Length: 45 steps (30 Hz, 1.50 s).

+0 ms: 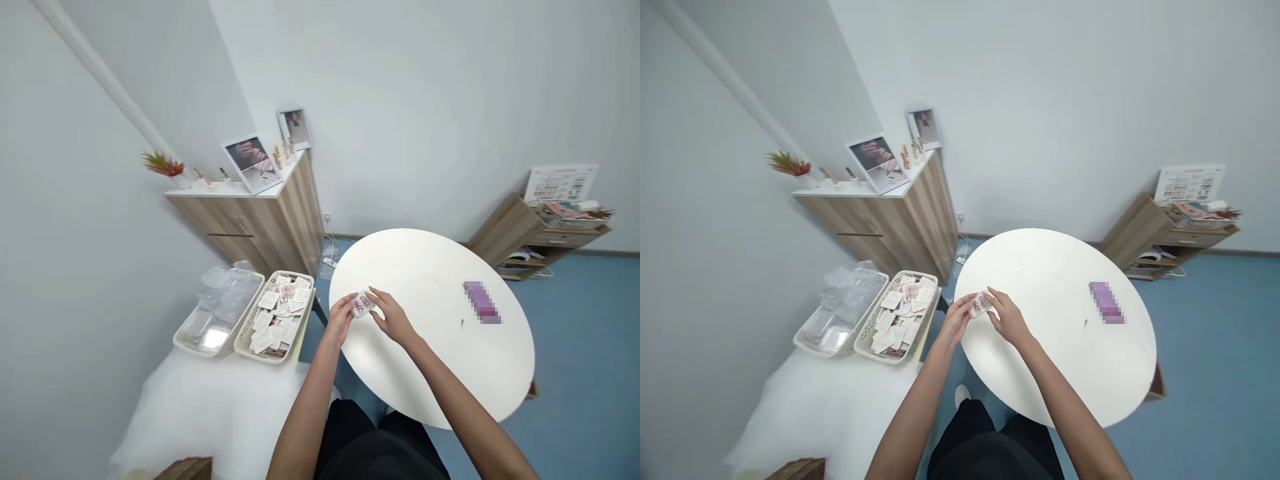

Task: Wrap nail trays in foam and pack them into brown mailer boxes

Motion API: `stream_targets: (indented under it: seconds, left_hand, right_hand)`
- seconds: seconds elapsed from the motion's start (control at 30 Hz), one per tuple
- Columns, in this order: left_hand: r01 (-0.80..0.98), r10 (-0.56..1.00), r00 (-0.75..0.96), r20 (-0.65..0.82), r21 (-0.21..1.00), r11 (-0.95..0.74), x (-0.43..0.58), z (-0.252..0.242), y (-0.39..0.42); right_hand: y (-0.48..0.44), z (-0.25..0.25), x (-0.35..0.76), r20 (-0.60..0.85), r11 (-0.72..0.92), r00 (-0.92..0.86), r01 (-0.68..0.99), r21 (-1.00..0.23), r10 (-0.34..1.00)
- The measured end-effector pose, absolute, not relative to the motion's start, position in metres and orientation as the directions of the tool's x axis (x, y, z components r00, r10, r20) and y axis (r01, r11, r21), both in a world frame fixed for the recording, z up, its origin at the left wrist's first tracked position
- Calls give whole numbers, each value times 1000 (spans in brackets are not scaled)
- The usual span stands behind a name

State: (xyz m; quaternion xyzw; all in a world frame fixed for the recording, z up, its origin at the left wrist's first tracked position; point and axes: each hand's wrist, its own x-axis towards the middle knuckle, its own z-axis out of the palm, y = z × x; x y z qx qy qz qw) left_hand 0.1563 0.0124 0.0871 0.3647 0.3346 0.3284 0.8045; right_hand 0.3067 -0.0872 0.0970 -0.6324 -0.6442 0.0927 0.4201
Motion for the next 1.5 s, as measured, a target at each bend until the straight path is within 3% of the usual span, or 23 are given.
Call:
stream_targets:
  seconds: [0.07,0.13,0.2,0.27,0.53,0.67,0.8,0.93,1.07,1.3,1.5]
  left_hand:
    - [-115,725,625,-290,884,453,173,88,-3]
    - [25,737,649,-189,974,227,187,89,-23]
    - [87,733,680,-18,995,-56,197,88,-43]
    - [90,689,720,86,972,-216,208,84,-63]
    - [-50,710,702,47,999,-17,248,54,-98]
    - [-19,675,726,133,985,-174,263,32,-102]
    - [167,683,712,164,905,-392,273,3,-103]
    - [463,709,706,10,751,-471,262,-21,-109]
    - [530,702,712,-14,667,-524,221,-31,-120]
    - [617,884,468,-17,722,-313,137,-30,-118]
    - [493,977,212,-8,864,-100,91,-16,-109]
  right_hand:
    - [-110,97,327,493,188,105,840,-508,864]
    - [-131,94,347,505,162,97,881,-444,858]
    - [-151,88,364,471,111,125,889,-443,873]
    - [-170,80,378,414,64,159,878,-475,896]
    - [-217,48,414,233,-25,183,834,-552,955]
    - [-217,33,419,250,37,119,839,-542,961]
    - [-201,2,425,236,7,130,864,-503,963]
    - [-186,-41,433,263,-1,123,908,-419,957]
    - [-188,-83,432,253,-20,119,932,-362,960]
    - [-170,-112,436,235,3,66,960,-281,970]
    - [-118,-85,421,159,-123,157,971,-205,975]
